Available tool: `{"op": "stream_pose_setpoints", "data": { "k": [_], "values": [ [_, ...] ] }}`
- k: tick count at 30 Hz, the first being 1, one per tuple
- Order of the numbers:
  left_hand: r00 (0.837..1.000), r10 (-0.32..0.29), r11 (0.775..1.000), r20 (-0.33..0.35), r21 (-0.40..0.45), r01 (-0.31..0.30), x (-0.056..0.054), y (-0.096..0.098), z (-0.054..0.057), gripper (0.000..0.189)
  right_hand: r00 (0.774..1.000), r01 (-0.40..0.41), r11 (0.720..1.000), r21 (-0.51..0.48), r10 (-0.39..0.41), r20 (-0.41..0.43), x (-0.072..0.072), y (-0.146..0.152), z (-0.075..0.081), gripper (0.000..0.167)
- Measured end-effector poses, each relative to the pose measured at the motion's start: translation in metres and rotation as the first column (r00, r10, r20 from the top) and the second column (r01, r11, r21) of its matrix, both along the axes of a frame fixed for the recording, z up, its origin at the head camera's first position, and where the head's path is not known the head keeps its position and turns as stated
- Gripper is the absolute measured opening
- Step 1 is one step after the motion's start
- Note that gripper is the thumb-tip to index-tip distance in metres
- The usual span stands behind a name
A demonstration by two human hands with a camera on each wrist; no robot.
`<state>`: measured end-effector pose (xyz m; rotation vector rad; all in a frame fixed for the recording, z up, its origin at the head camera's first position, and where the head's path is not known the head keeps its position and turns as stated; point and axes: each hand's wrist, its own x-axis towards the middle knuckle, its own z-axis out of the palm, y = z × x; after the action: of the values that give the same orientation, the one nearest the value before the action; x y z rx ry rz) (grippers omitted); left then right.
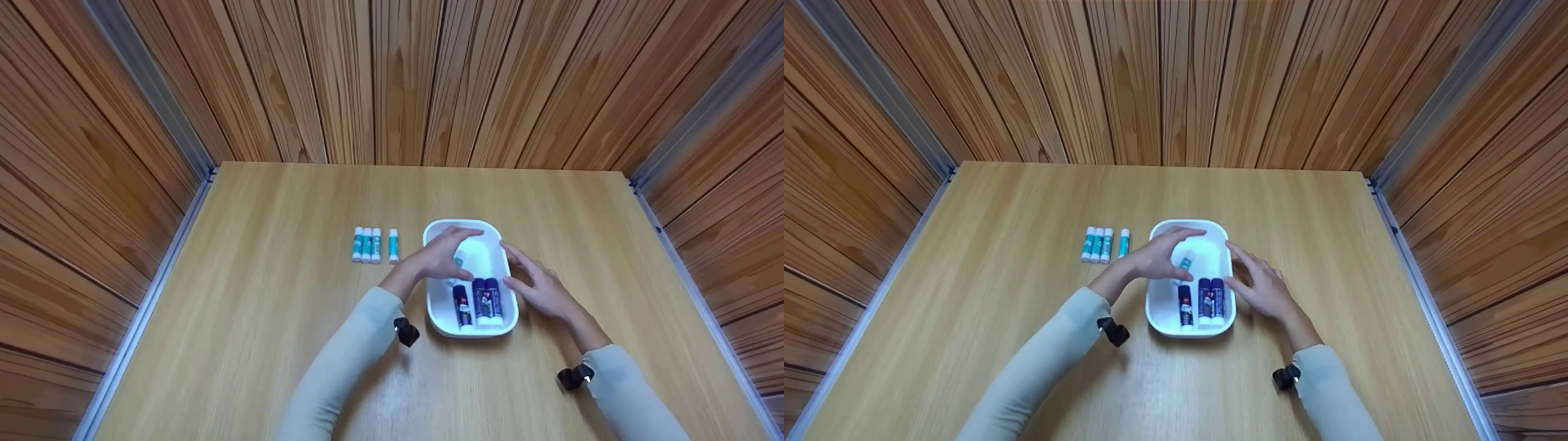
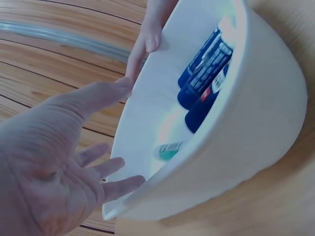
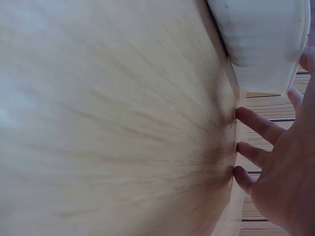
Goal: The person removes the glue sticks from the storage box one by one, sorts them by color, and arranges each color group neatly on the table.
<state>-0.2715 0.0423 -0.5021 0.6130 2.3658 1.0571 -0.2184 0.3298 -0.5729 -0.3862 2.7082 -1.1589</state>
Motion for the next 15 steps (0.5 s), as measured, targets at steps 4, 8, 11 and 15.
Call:
{"op": "stream_pose_setpoints", "data": {
  "k": [4,8,11,15],
  "values": [
    [1.000,0.014,1.000,0.014,-0.001,-0.014,0.002,0.005,-0.006,0.089,1.000,-0.002,1.000,-0.005,0.002,-0.008,0.000,0.000,-0.001,0.075],
    [1.000,0.015,1.000,0.010,-0.014,-0.015,0.003,0.009,-0.012,0.092,1.000,0.007,1.000,0.007,-0.007,-0.002,0.001,0.000,0.000,0.075],
    [1.000,0.018,1.000,0.022,-0.018,-0.018,0.003,0.012,-0.015,0.094,1.000,0.006,1.000,0.008,-0.006,-0.004,0.001,0.000,0.000,0.074],
    [0.998,0.029,0.999,0.057,-0.020,-0.027,0.002,0.015,-0.016,0.098,1.000,0.002,1.000,-0.005,-0.002,-0.004,0.002,-0.001,0.000,0.073]
  ]
}}
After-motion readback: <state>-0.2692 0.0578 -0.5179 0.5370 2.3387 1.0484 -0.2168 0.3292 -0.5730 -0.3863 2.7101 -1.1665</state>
